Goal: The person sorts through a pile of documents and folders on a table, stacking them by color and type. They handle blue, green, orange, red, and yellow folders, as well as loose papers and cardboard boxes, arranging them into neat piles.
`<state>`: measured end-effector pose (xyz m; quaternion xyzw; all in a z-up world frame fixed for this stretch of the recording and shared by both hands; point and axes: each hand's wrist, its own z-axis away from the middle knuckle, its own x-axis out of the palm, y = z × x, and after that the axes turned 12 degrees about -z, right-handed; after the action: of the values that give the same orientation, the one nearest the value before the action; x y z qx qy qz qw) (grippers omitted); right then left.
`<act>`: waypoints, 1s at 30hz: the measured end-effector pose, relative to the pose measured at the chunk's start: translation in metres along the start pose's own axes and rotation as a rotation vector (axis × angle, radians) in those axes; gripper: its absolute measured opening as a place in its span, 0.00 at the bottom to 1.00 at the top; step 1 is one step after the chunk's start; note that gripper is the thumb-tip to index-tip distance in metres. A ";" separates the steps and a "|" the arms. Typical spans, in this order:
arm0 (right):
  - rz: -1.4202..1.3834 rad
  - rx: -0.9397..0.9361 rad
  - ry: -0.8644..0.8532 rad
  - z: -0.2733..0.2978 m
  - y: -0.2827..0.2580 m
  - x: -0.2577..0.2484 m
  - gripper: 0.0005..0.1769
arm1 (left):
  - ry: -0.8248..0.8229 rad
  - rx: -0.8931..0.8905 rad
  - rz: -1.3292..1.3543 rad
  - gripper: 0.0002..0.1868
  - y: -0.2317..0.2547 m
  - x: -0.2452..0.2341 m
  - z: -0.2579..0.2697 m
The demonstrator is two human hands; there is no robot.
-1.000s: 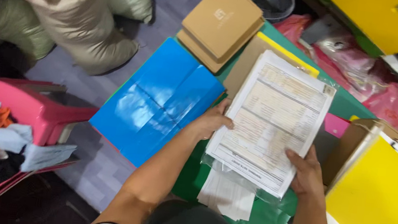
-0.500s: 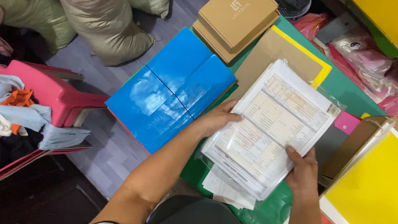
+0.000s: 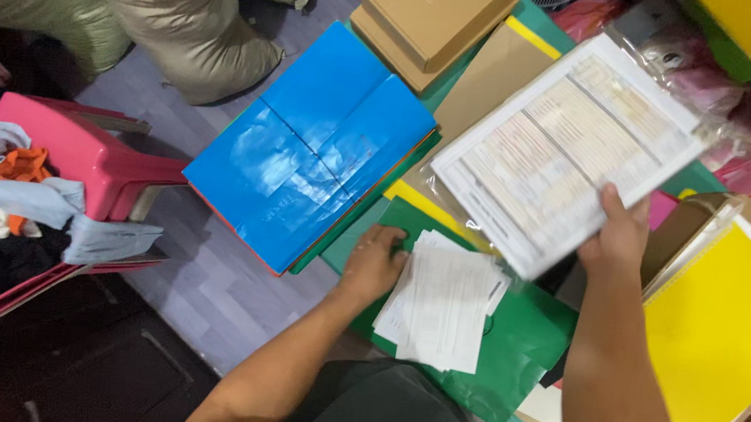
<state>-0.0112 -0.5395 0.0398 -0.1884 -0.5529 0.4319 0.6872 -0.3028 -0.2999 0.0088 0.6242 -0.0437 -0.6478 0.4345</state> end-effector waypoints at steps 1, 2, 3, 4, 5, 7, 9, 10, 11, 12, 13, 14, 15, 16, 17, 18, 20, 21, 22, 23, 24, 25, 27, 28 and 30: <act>0.131 0.018 0.091 -0.005 0.007 -0.003 0.35 | -0.011 0.021 -0.029 0.25 0.009 -0.002 0.006; 0.262 0.036 0.179 -0.010 0.013 -0.004 0.35 | -0.019 0.043 -0.058 0.30 0.018 -0.004 0.008; 0.393 0.056 0.266 -0.012 0.020 -0.006 0.35 | -0.040 0.009 -0.097 0.35 0.026 -0.004 0.009; 0.560 -0.029 0.213 -0.007 0.028 -0.009 0.35 | -0.063 -0.024 -0.131 0.40 0.036 -0.002 0.011; 0.725 -0.114 0.158 0.004 0.040 -0.013 0.36 | -0.086 -0.057 -0.166 0.45 0.043 0.000 0.012; 1.038 -0.220 0.075 0.031 0.048 -0.022 0.32 | -0.147 -0.087 -0.169 0.48 0.050 0.005 0.011; 1.305 -0.258 -0.010 0.079 0.062 -0.028 0.26 | -0.160 -0.113 -0.182 0.49 0.051 0.011 0.011; 1.430 -0.275 -0.066 0.102 0.065 -0.031 0.25 | -0.148 -0.118 -0.193 0.48 0.051 0.014 0.010; 1.435 -0.271 -0.076 0.121 0.070 -0.031 0.27 | -0.136 -0.122 -0.205 0.47 0.051 0.018 0.009; 1.442 -0.271 -0.082 0.137 0.075 -0.030 0.29 | -0.126 -0.127 -0.207 0.44 0.050 0.021 0.007; 1.434 -0.212 -0.085 0.149 0.079 -0.029 0.30 | -0.116 -0.132 -0.209 0.42 0.049 0.024 0.006; 1.429 -0.150 -0.083 0.163 0.082 -0.029 0.32 | -0.111 -0.135 -0.210 0.40 0.048 0.028 0.006; 1.422 -0.089 -0.081 0.171 0.085 -0.028 0.33 | -0.110 -0.143 -0.193 0.36 0.047 0.031 0.006; 1.371 -0.079 -0.092 0.176 0.089 -0.027 0.34 | -0.110 -0.151 -0.175 0.33 0.046 0.034 0.006; 1.320 -0.069 -0.102 0.180 0.092 -0.026 0.34 | -0.109 -0.158 -0.158 0.29 0.045 0.036 0.006; 1.269 -0.058 -0.118 0.183 0.095 -0.024 0.34 | -0.126 -0.171 -0.152 0.27 0.044 0.038 0.007; 1.242 0.000 -0.063 0.183 0.099 -0.017 0.36 | -0.156 -0.202 -0.140 0.22 0.043 0.042 0.009; 1.229 0.029 -0.038 0.181 0.098 -0.015 0.36 | -0.108 -0.174 -0.126 0.21 0.043 0.045 0.012; 1.239 0.061 -0.031 0.180 0.096 -0.012 0.36 | -0.055 -0.151 -0.115 0.20 0.042 0.047 0.016; 1.249 0.092 -0.023 0.179 0.094 -0.009 0.36 | -0.003 -0.127 -0.105 0.19 0.040 0.048 0.019; 1.258 0.126 -0.017 0.178 0.093 -0.005 0.36 | -0.062 -0.169 -0.025 0.20 0.035 0.048 0.019; 1.245 0.123 -0.012 0.179 0.093 -0.001 0.37 | -0.120 -0.210 0.056 0.20 0.030 0.047 0.019; 1.219 0.116 0.001 0.179 0.092 0.007 0.39 | -0.145 -0.289 0.282 0.23 0.021 0.044 0.018; 1.129 0.147 -0.024 0.179 0.093 0.011 0.40 | -0.112 -0.325 0.425 0.25 0.016 0.041 0.015; 0.948 0.213 -0.071 0.178 0.095 0.020 0.43 | -0.092 -0.373 0.629 0.27 0.005 0.031 0.010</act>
<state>-0.2119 -0.5096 0.0387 -0.3334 -0.3822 0.7576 0.4108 -0.3041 -0.3271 -0.0102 0.4604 -0.1341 -0.5068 0.7163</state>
